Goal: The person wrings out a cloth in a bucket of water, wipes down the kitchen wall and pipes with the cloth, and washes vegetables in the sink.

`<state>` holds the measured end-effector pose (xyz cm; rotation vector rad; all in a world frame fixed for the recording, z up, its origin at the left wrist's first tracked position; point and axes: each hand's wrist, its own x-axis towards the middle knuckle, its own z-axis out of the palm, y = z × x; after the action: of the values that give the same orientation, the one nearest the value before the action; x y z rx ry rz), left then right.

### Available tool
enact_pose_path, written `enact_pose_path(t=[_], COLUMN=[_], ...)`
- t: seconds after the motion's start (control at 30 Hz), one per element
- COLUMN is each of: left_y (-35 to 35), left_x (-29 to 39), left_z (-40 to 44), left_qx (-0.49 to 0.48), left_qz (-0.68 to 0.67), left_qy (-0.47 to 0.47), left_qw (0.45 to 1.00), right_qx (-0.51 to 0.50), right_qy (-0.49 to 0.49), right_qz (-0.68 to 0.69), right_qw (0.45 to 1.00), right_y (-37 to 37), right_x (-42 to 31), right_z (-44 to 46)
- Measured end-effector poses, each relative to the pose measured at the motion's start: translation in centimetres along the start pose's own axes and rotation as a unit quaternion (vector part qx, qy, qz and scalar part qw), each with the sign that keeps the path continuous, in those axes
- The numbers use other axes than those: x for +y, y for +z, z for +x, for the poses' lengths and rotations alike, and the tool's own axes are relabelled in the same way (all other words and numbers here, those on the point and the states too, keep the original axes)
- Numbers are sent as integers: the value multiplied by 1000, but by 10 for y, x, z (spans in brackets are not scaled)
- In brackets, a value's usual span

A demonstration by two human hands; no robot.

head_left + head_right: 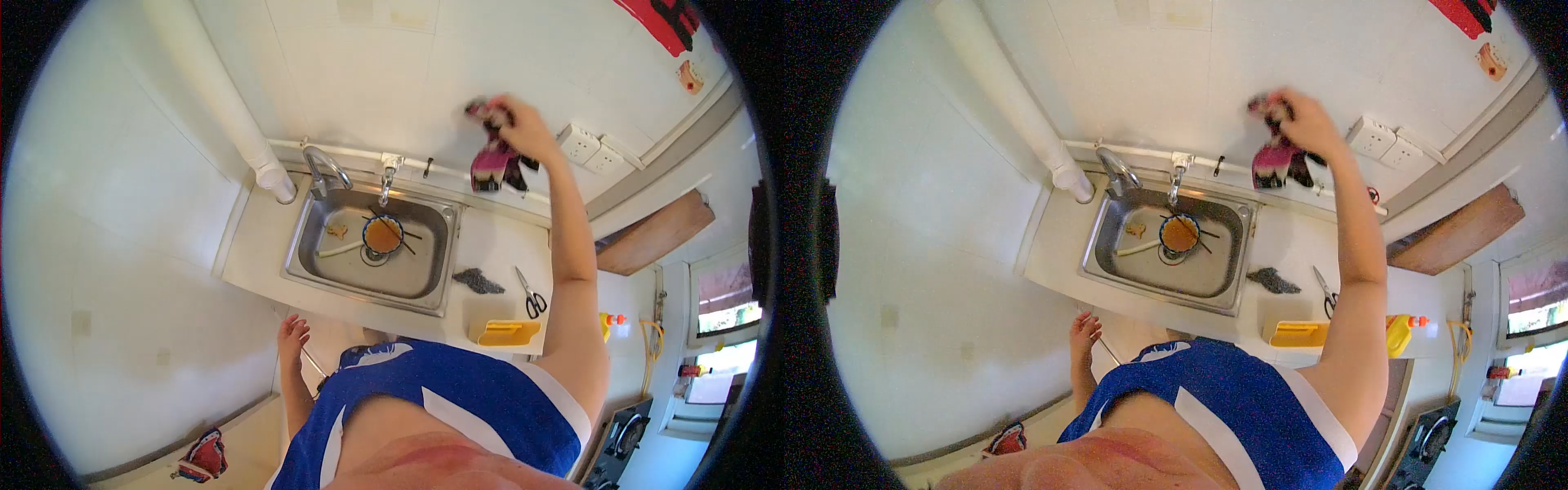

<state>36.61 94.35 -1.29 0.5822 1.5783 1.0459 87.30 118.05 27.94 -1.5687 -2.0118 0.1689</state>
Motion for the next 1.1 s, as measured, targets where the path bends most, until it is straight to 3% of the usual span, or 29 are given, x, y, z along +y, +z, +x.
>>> enact_pose_path(t=[0.1,0.17,0.23,0.27,0.33,0.43,0.5,0.53,0.57,0.6,0.63,0.7,0.73,0.77,0.9,0.97,1.03,1.07,1.1], left_y=[18,28,28,25,20,11,6,-1,-7,-9,-9,-12,-17,-21,-24,-24,-29,-33,-39], left_x=[24,34,40,38,33,33,31,33,40,49,58,85,86,88,89,92,89,86,82], left_z=[-7,-13,-15,-13,-5,12,33,43,51,61,73,113,130,146,187,190,193,192,190], left_qx=[-4,-11,-32,-33,-34,-21,-25,-31,-22,-53,-85,-72,-81,-89,-115,-129,-158,-163,-149], left_qz=[-2,2,0,4,-19,-12,-24,-24,-28,-2,23,31,30,32,-19,-11,17,13,12], left_qy=[9,11,14,11,5,-4,-5,-10,-1,-4,-6,0,22,41,61,60,40,44,50], left_qw=[1000,1000,999,999,999,1000,999,999,999,999,996,997,996,995,991,990,986,986,987], right_qx=[291,415,453,453,534,628,603,609,508,380,510,446,353,402,366,261,95,117,5], right_qy=[-132,-130,-237,-233,-270,-283,-244,-250,-279,-299,-275,-323,-324,-366,-375,-414,-409,-444,-412], right_qz=[55,0,91,90,-77,-292,-235,-226,-41,142,-260,-309,-275,-369,-348,-404,-452,-335,-314], right_qw=[946,901,854,856,798,664,722,719,814,864,772,776,834,754,778,773,787,823,855], right_y=[-54,-76,-91,-95,-100,-76,-57,-47,-38,-29,-8,45,63,85,134,167,211,259,278], right_x=[-45,-44,-85,-92,-97,-110,-127,-142,-158,-173,-182,-198,-208,-204,-203,-186,-168,-134,-121], right_z=[20,50,65,75,112,158,173,177,179,188,210,258,262,280,273,258,230,224,206])
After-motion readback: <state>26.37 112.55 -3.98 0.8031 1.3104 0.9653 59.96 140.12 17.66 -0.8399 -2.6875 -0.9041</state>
